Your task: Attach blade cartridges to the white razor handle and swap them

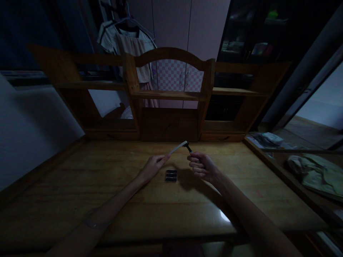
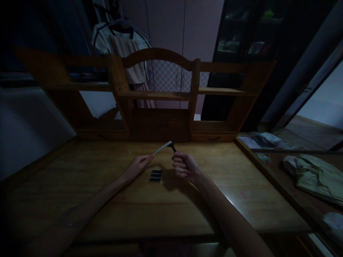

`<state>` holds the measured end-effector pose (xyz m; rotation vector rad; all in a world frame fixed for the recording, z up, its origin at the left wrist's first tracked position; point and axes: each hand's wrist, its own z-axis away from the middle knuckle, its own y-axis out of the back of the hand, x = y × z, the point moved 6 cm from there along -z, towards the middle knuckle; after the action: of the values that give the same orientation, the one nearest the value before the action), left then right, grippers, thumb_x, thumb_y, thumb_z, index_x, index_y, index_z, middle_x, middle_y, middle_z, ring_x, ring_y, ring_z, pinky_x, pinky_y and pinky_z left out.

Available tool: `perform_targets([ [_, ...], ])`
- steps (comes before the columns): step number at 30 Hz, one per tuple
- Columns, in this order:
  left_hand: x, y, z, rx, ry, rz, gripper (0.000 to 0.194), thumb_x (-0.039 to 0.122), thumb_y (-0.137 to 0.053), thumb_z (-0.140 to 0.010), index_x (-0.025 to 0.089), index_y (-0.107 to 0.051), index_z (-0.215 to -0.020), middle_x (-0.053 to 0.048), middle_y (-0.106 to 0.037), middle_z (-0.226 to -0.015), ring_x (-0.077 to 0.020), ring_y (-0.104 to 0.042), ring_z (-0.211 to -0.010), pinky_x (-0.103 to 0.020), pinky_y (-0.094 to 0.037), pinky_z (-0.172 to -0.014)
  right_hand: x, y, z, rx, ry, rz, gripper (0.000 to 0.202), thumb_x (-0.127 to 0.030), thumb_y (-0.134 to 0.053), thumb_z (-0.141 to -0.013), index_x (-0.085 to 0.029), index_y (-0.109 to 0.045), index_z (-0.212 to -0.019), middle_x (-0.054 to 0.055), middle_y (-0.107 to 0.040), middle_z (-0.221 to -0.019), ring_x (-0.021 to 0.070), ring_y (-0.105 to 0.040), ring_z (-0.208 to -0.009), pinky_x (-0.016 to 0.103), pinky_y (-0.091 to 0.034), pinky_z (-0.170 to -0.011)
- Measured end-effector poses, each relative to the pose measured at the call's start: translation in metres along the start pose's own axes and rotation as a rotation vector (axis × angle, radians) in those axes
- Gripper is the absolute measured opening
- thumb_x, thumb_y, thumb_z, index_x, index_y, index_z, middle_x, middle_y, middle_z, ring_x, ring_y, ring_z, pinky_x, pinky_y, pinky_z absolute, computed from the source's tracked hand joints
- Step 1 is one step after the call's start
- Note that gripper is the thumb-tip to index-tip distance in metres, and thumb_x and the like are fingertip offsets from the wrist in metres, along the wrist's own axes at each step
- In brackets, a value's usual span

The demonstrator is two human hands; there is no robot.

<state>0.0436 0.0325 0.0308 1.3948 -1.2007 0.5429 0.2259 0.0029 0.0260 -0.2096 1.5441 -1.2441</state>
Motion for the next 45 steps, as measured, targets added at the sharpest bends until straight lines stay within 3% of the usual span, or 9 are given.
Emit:
perform_targets([
  [11, 0.002, 0.000, 0.000, 0.009, 0.025, -0.013, 0.047, 0.055, -0.042, -0.085, 0.016, -0.041, -0.060, 0.004, -0.031, -0.058, -0.0100, -0.031, -0.056, -0.022, -0.022, -0.051, 0.006, 0.001, -0.003, 0.011, -0.061, 0.038, 0.033, -0.032, -0.035, -0.092, -0.021, -0.023, -0.064, -0.011, -0.028, -0.039, 0.0054, -0.012, -0.027, 0.018, -0.013, -0.028],
  [20, -0.005, 0.003, 0.000, 0.036, 0.060, -0.013, 0.048, 0.057, -0.042, -0.085, 0.017, -0.040, -0.059, 0.004, -0.032, -0.054, -0.0099, -0.030, -0.053, -0.022, -0.021, -0.050, -0.027, 0.009, 0.010, 0.086, 0.264, 0.046, 0.030, -0.029, -0.039, -0.092, -0.021, -0.028, -0.065, -0.011, -0.026, -0.040, 0.0050, -0.013, -0.027, 0.019, -0.015, -0.029],
  [26, -0.003, 0.004, 0.000, 0.079, 0.015, -0.005, 0.048, 0.057, -0.039, -0.087, 0.016, -0.044, -0.062, 0.004, -0.034, -0.057, -0.0098, -0.032, -0.054, -0.022, -0.024, -0.051, -0.011, 0.017, 0.001, 0.139, 0.112, 0.101, 0.032, -0.027, -0.042, -0.089, -0.021, -0.026, -0.062, -0.010, -0.028, -0.041, 0.0046, -0.011, -0.028, 0.016, -0.015, -0.026],
  [31, 0.005, -0.002, 0.001, 0.022, -0.034, -0.106, 0.048, 0.055, -0.040, -0.087, 0.014, -0.057, -0.068, 0.003, -0.043, -0.062, -0.0112, -0.039, -0.060, -0.022, -0.027, -0.054, 0.001, 0.002, -0.002, 0.017, -0.003, 0.140, 0.026, -0.032, -0.037, -0.091, -0.021, -0.033, -0.068, -0.011, -0.034, -0.044, 0.0057, -0.016, -0.026, 0.020, -0.034, -0.030],
  [34, 0.003, -0.001, 0.001, 0.043, -0.014, -0.178, 0.049, 0.055, -0.041, -0.087, 0.013, -0.061, -0.070, 0.002, -0.048, -0.061, -0.0121, -0.042, -0.060, -0.022, -0.028, -0.054, 0.001, 0.001, -0.002, 0.009, -0.018, 0.145, 0.024, -0.035, -0.035, -0.091, -0.021, -0.036, -0.071, -0.010, -0.036, -0.044, 0.0066, -0.021, -0.026, 0.022, -0.042, -0.034],
  [39, -0.001, 0.008, 0.000, 0.120, 0.008, -0.188, 0.051, 0.055, -0.040, -0.087, 0.013, -0.063, -0.071, 0.002, -0.050, -0.061, -0.0128, -0.043, -0.060, -0.022, -0.027, -0.053, -0.002, 0.002, -0.001, 0.004, 0.003, 0.128, 0.027, -0.036, -0.032, -0.092, -0.021, -0.037, -0.071, -0.009, -0.039, -0.042, 0.0064, -0.023, -0.026, 0.021, -0.042, -0.034],
  [45, 0.001, 0.003, -0.001, 0.080, -0.024, -0.183, 0.050, 0.056, -0.042, -0.086, 0.013, -0.064, -0.071, 0.002, -0.050, -0.061, -0.0122, -0.043, -0.059, -0.022, -0.029, -0.054, 0.002, -0.005, 0.000, -0.068, -0.049, 0.104, 0.033, -0.039, -0.023, -0.095, -0.021, -0.033, -0.069, -0.010, -0.038, -0.037, 0.0072, -0.023, -0.022, 0.020, -0.039, -0.032],
])
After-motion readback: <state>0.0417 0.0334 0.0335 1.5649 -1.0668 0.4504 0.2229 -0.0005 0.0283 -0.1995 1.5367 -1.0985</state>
